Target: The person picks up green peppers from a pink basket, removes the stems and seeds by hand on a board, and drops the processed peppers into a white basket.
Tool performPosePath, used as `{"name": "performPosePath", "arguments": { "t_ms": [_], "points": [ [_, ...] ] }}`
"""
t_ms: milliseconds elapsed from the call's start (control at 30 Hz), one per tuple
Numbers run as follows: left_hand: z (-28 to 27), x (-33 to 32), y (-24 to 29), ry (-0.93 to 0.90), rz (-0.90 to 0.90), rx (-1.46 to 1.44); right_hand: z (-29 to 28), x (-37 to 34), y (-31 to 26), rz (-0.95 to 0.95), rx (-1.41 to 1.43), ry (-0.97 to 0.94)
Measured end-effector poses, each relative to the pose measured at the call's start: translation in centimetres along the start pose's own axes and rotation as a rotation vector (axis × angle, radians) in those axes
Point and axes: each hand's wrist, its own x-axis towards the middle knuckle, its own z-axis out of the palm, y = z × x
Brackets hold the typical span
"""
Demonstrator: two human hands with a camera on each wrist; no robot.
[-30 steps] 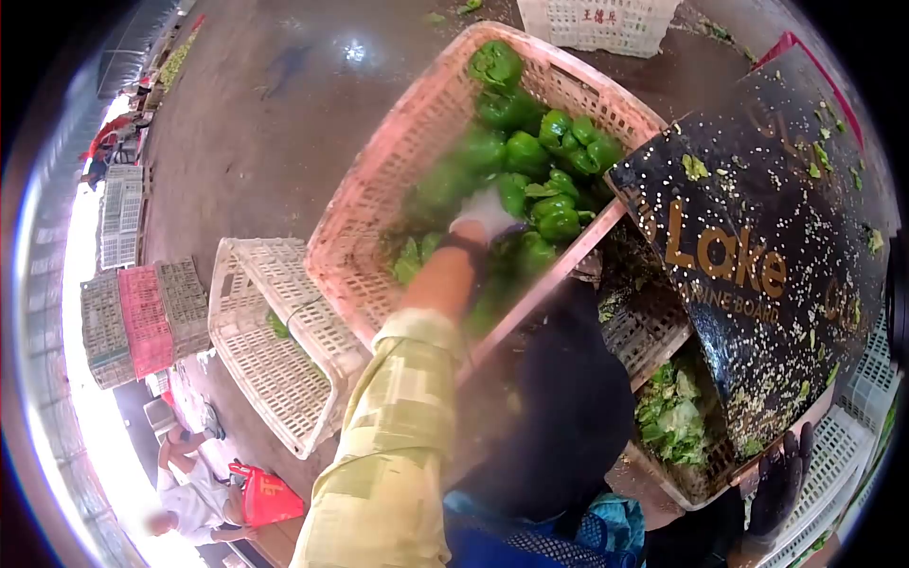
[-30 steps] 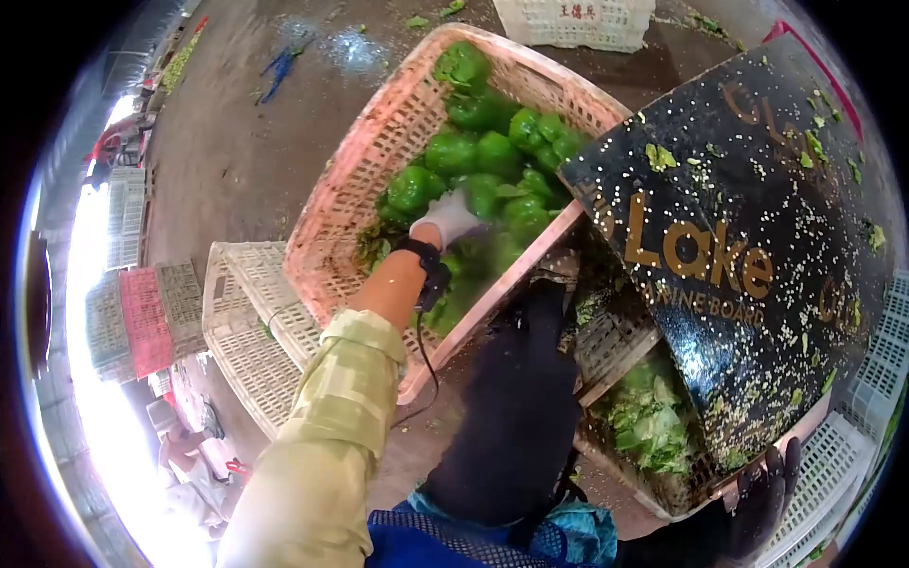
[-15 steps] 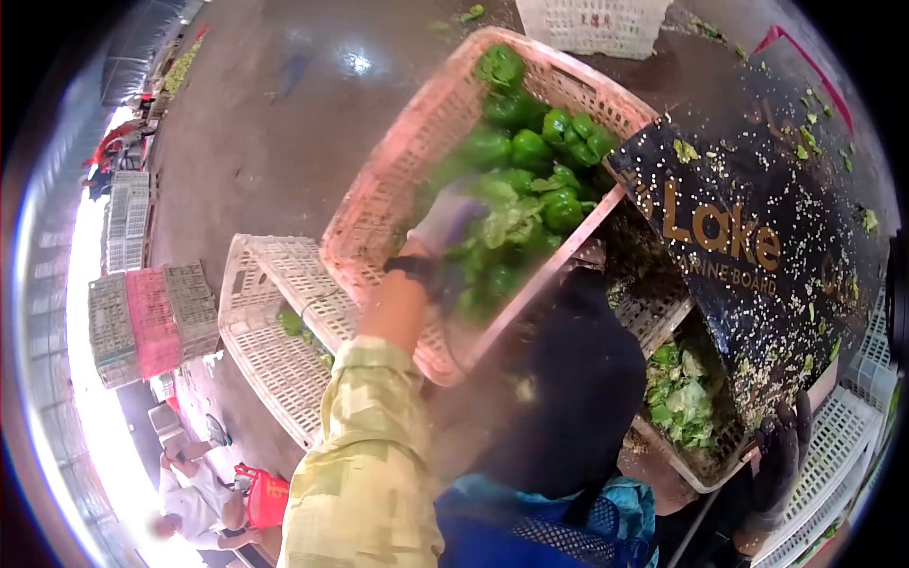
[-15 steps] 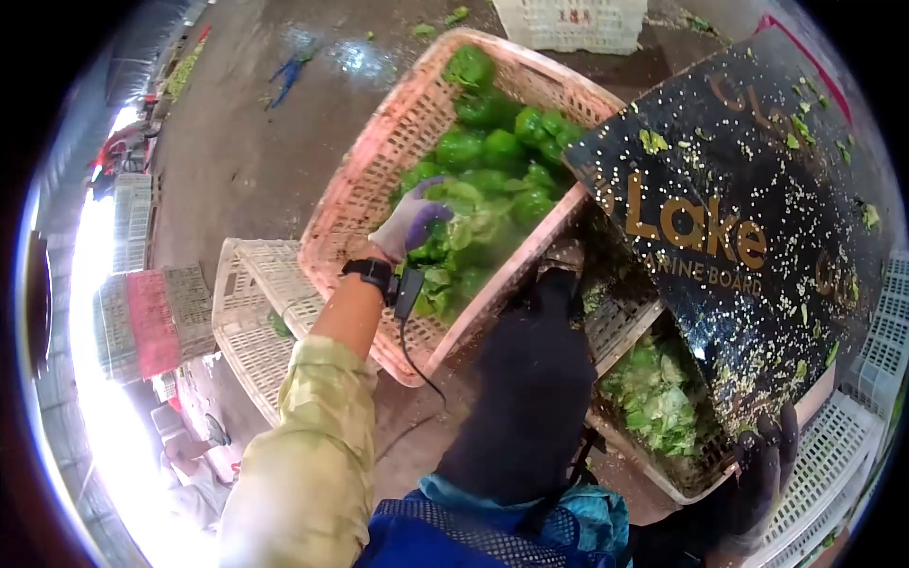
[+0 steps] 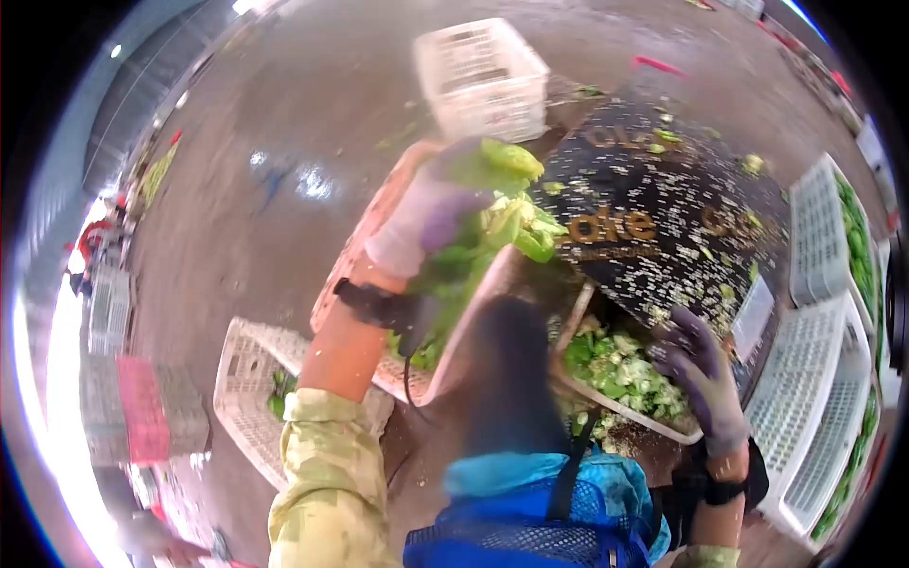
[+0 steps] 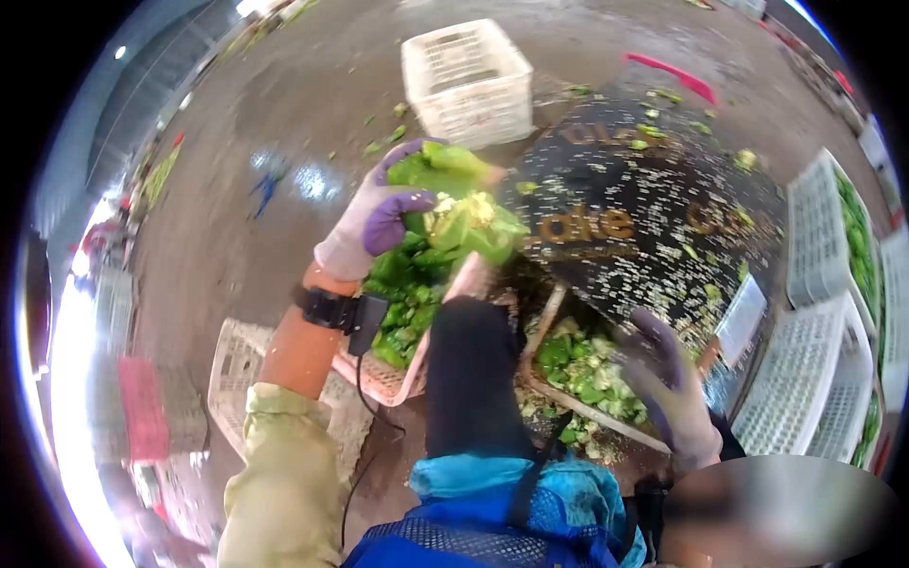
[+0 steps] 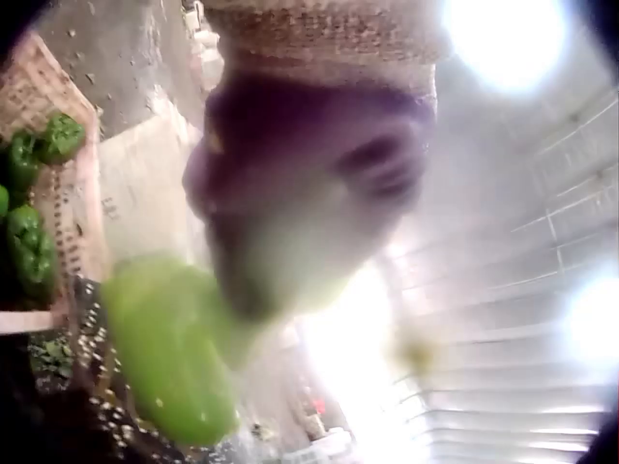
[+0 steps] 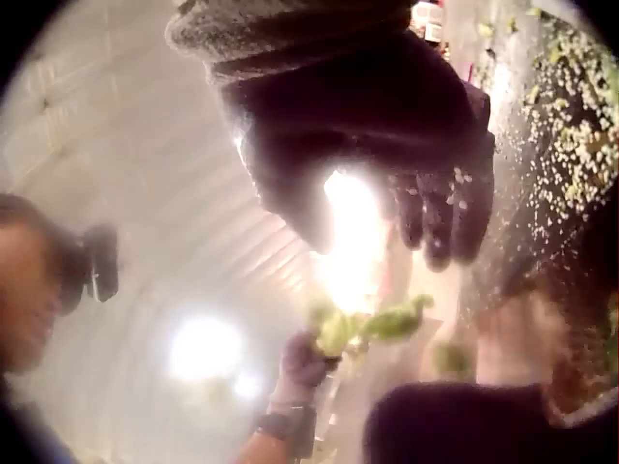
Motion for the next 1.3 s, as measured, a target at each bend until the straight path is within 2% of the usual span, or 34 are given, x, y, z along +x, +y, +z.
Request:
{"name": "performPosePath", "arguments": {
  "t_ms": [100,133,200,233,300,333,367,433,467,500,533,600,633,700,767,800,833,867,900,933,967,1000,1033,1067,1100,1133,1167,1200,1233,1300],
  "points": [
    [5.2,1.8,0.6,-0.03,-0.086,-0.092,-0.5,0.4,1.0,0.003,0.143,-0.13],
    [7.0,2.5,-0.1,-0.1,-0.073,-0.082,-0.7,0.5,2.2,-0.045,0.507,-0.288],
    [10.4,3.4,-2.5,-0.198,-0.061,-0.102,-0.5,1.8,3.5,-0.074,0.843,-0.331],
    [12.0,3.6,-3.9,-0.229,-0.061,-0.13,-0.6,2.8,4.0,-0.032,0.821,-0.214],
    [14.6,3.3,-6.7,-0.251,-0.174,-0.306,-2.6,3.5,7.6,-0.746,-0.383,0.201],
    [14.7,3.3,-8.6,-0.199,-0.267,-0.404,-4.6,3.9,9.6,-0.735,-0.549,0.221],
    [15.6,2.7,-9.9,-0.13,-0.206,-0.204,-6.4,3.7,10.8,-0.722,-0.713,0.238],
    [15.2,3.4,-14.5,-0.044,-0.475,-0.654,-6.8,2.3,8.6,-0.525,-0.457,0.433],
    [12.8,4.1,-20.0,-0.12,-0.276,-0.299,-6.9,3.0,8.8,-0.28,0.084,0.561],
    [14.0,3.0,-19.8,-0.12,-0.203,-0.207,-7.1,3.6,9.3,-0.015,0.624,0.655],
    [15.3,2.0,-19.5,-0.114,-0.131,-0.113,-7.7,3.6,9.8,-0.136,0.522,0.676],
    [14.7,2.5,-22.0,-0.148,-0.068,0.211,-8.2,3.6,10.3,-0.102,0.46,0.798],
    [14.8,2.1,-22.4,-0.155,-0.172,0.152,-8.3,4.0,10.2,-0.114,0.433,0.836],
    [15.5,2.6,-22.7,-0.001,-0.26,-0.017,-8.3,4.2,8.9,-0.11,0.488,0.869],
    [18.6,1.8,-18.1,0.245,-0.534,-0.406,-10.1,5.0,9.6,-0.147,0.405,0.941],
    [18.6,1.4,-18.9,0.287,-0.402,-0.468,-11.4,5.5,10.3,-0.139,0.371,0.948],
    [17.6,1.2,-19.9,0.281,-0.352,-0.39,-12.3,6.1,10.5,-0.232,0.52,0.984],
    [16.1,1.1,-21.3,0.277,-0.3,-0.312,-13.3,6.3,10.7,-0.168,0.56,1.015],
    [15.6,0.4,-21.0,0.113,-0.151,0.269,-13.6,6.3,9.9,-0.099,0.599,1.045],
    [15.2,-0.2,-20.2,0.064,0.05,0.847,-14.0,6.5,9.7,-0.086,0.552,0.989],
    [15.5,-0.6,-19.7,0.07,0.0,0.713,-14.1,5.8,9.9,-0.121,0.457,0.856],
    [16.1,-0.5,-18.9,0.072,-0.043,0.576,-14.3,6.3,9.9,-0.1,0.354,0.834],
    [16.0,-0.4,-19.6,0.072,-0.047,0.316,-14.6,6.7,9.8,-0.084,0.251,0.815],
    [15.8,-0.2,-20.4,0.074,-0.051,0.037,-14.5,6.7,10.1,-0.141,0.077,0.844],
    [15.6,0.0,-21.2,0.08,-0.056,-0.223,-13.4,6.4,9.5,-0.303,-0.321,0.974],
    [15.6,0.0,-21.5,0.073,-0.019,-0.123,-12.0,5.7,7.9,-0.454,-0.471,0.877],
    [15.8,-0.1,-21.3,0.038,0.048,0.124,-10.5,4.6,5.8,-0.601,-0.619,0.772],
    [16.1,-0.1,-21.1,0.021,0.122,0.368,-8.7,3.1,3.9,-0.629,-0.759,0.558],
    [16.6,0.0,-20.0,-0.029,0.228,0.758,-6.9,1.8,2.8,-0.649,-0.892,0.341],
    [17.5,-0.1,-20.3,-0.072,0.236,0.792,-4.8,0.9,3.1,-0.517,-1.305,0.269]
  ]
}}
